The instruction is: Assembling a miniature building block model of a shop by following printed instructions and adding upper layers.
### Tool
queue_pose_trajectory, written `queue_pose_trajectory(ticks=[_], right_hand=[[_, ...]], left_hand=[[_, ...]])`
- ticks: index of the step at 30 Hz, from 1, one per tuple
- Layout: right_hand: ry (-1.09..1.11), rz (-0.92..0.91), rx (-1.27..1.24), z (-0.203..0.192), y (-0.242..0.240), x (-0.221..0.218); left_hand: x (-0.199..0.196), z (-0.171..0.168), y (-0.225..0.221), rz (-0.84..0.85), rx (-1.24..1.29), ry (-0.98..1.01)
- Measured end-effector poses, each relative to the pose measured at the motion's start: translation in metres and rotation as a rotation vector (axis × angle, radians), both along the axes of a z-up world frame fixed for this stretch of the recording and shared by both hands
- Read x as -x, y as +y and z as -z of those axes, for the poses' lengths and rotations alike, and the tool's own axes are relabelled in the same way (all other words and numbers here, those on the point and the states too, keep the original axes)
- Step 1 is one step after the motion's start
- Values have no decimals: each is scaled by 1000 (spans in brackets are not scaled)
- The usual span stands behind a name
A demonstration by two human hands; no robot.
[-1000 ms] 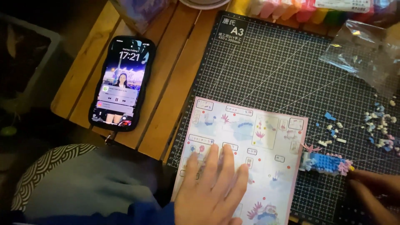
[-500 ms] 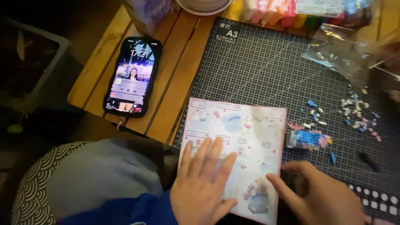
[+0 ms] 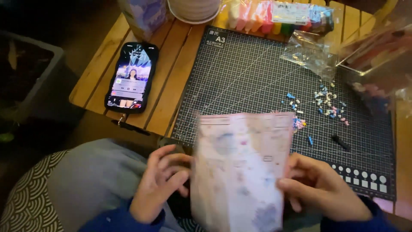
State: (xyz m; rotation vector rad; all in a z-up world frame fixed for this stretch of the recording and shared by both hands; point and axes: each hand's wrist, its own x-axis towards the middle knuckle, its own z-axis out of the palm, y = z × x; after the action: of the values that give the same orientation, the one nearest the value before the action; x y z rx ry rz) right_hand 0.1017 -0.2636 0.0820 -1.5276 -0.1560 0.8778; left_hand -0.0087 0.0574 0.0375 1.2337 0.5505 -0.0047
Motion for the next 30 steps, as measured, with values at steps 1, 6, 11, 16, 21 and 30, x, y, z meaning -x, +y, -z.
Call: queue_pose_trajectory(ticks=[1,6,11,16,21,30], right_hand=[[75,36,-19,1,-8,0],[81,129,164,6,-33,3],[169,229,374,22,-55,1],[-770,465,764,54,-57,-10],[-806,359,926,47,-33,-20],[-694,377,930,62,-32,-23]], left_hand=[[-5,-7,1,113,114,-42],[-21,-53,-13,297,279,-177],[-20,-48,-22,400,111,-333],[-24,-44,-25,464,172,-397],[-22,-38,-25,480,177,-277],[-23,-34,-21,465,160,-286]])
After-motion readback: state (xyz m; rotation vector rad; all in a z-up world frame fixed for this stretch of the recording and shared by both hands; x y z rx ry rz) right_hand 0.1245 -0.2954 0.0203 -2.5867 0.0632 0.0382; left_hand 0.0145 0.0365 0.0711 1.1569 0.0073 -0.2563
